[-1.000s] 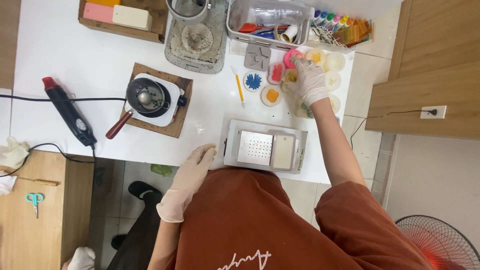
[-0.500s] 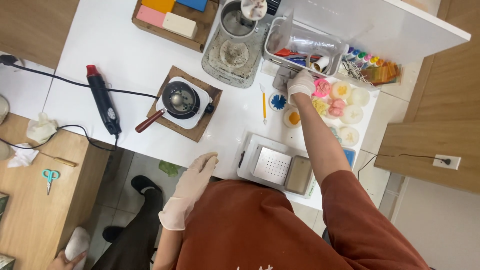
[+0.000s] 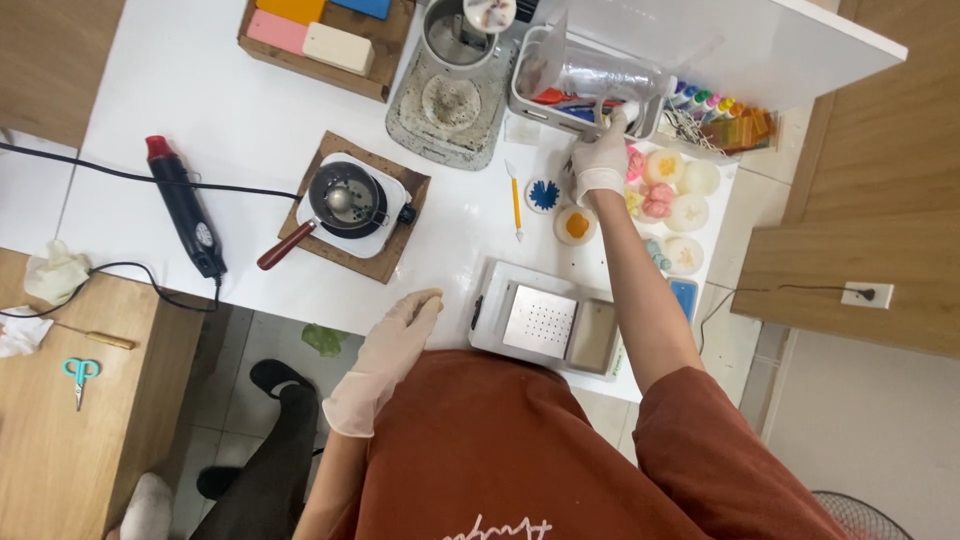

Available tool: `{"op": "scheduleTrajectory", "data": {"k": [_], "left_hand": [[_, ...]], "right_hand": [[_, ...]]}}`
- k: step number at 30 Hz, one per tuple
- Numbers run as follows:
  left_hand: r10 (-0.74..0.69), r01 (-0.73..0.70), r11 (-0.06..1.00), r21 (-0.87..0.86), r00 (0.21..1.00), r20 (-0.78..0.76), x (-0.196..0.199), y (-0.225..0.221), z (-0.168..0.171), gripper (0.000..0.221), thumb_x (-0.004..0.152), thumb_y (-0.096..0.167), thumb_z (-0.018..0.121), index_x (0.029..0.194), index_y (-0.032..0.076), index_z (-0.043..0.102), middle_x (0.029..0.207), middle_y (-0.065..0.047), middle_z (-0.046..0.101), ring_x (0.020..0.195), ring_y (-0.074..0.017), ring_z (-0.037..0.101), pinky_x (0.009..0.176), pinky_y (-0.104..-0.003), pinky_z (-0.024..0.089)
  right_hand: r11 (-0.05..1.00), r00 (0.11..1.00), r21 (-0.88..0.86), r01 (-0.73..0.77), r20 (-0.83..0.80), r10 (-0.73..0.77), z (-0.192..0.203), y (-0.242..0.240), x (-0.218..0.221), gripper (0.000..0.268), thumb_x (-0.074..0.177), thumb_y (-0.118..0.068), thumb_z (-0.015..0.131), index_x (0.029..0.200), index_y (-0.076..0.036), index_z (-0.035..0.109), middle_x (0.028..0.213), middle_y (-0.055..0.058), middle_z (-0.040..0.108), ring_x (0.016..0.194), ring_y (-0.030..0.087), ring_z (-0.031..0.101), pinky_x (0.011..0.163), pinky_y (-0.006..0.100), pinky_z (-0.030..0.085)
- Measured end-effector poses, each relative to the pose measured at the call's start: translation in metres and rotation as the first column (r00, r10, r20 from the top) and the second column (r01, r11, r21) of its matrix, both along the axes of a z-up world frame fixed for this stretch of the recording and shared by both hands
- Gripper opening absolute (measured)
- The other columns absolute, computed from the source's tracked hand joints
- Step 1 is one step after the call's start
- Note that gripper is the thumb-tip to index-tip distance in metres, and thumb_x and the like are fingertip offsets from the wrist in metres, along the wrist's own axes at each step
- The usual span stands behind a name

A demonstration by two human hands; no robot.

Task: The person is melting a wax-like substance in a pot and pouring it into a star-shaped mold.

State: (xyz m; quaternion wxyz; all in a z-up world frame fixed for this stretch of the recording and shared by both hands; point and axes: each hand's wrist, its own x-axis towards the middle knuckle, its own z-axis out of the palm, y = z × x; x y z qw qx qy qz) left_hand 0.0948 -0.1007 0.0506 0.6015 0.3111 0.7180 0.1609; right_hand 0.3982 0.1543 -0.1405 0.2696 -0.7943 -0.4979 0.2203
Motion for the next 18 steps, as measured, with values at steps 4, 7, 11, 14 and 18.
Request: {"op": "scheduleTrajectory", "data": {"k": [4,7,11,14,18], "left_hand": [[-0.097,0.098,0.992,0.078,0.995,-0.02,0.006,0.001,-0.018,0.046,0.097,0.038,0.054,0.134,0.014,0.065,0.125,-0.005,0.072,0.115,-0.019,0.065,0.1,-0.029,0.046],[-0.175,0.174,0.972,0.155,0.985,-0.005,0.017,-0.001,-0.029,0.046,0.097,0.039,0.054,0.133,0.012,0.065,0.127,-0.006,0.069,0.115,-0.0194,0.063,0.1,-0.03,0.046],[-0.216,0.214,0.974,0.07,0.976,0.018,0.036,-0.001,-0.015,0.048,0.096,0.04,0.055,0.135,0.014,0.063,0.123,-0.007,0.071,0.111,-0.0209,0.066,0.098,-0.03,0.047],[-0.235,0.235,0.972,0.011,0.971,0.038,0.049,-0.009,-0.032,0.048,0.095,0.036,0.054,0.138,0.015,0.061,0.121,-0.009,0.072,0.108,-0.0244,0.067,0.095,-0.032,0.049],[-0.229,0.22,0.962,0.162,0.972,0.044,0.057,-0.035,-0.069,0.045,0.096,0.03,0.054,0.138,0.012,0.06,0.124,-0.009,0.071,0.114,-0.0221,0.067,0.098,-0.031,0.049]], "right_hand": [[0.98,0.973,-0.031,-0.198,0.113,0.2,0.053,-0.037,0.02,0.041,0.089,-0.01,0.069,0.129,-0.006,0.064,0.108,0.025,0.073,0.103,0.039,0.07,0.09,0.045,0.054],[0.972,0.791,-0.156,-0.178,-0.61,0.046,0.128,-0.099,0.017,0.042,0.084,-0.002,0.063,0.125,0.006,0.059,0.103,0.015,0.075,0.085,0.03,0.072,0.075,0.042,0.06],[0.809,0.734,-0.17,-0.563,-0.553,0.394,0.181,-0.182,-0.005,0.051,0.087,-0.006,0.066,0.137,-0.007,0.059,0.113,0.008,0.069,0.096,0.013,0.066,0.084,0.03,0.055],[0.708,0.714,-0.191,-0.68,-0.396,0.578,0.151,-0.222,-0.008,0.047,0.088,-0.009,0.069,0.134,-0.008,0.062,0.107,0.012,0.067,0.093,0.02,0.067,0.084,0.034,0.055],[0.649,0.581,-0.329,-0.686,0.289,0.761,0.162,-0.242,-0.027,0.044,0.084,-0.027,0.076,0.126,-0.018,0.068,0.088,0.014,0.067,0.08,0.033,0.068,0.071,0.046,0.053]]}}
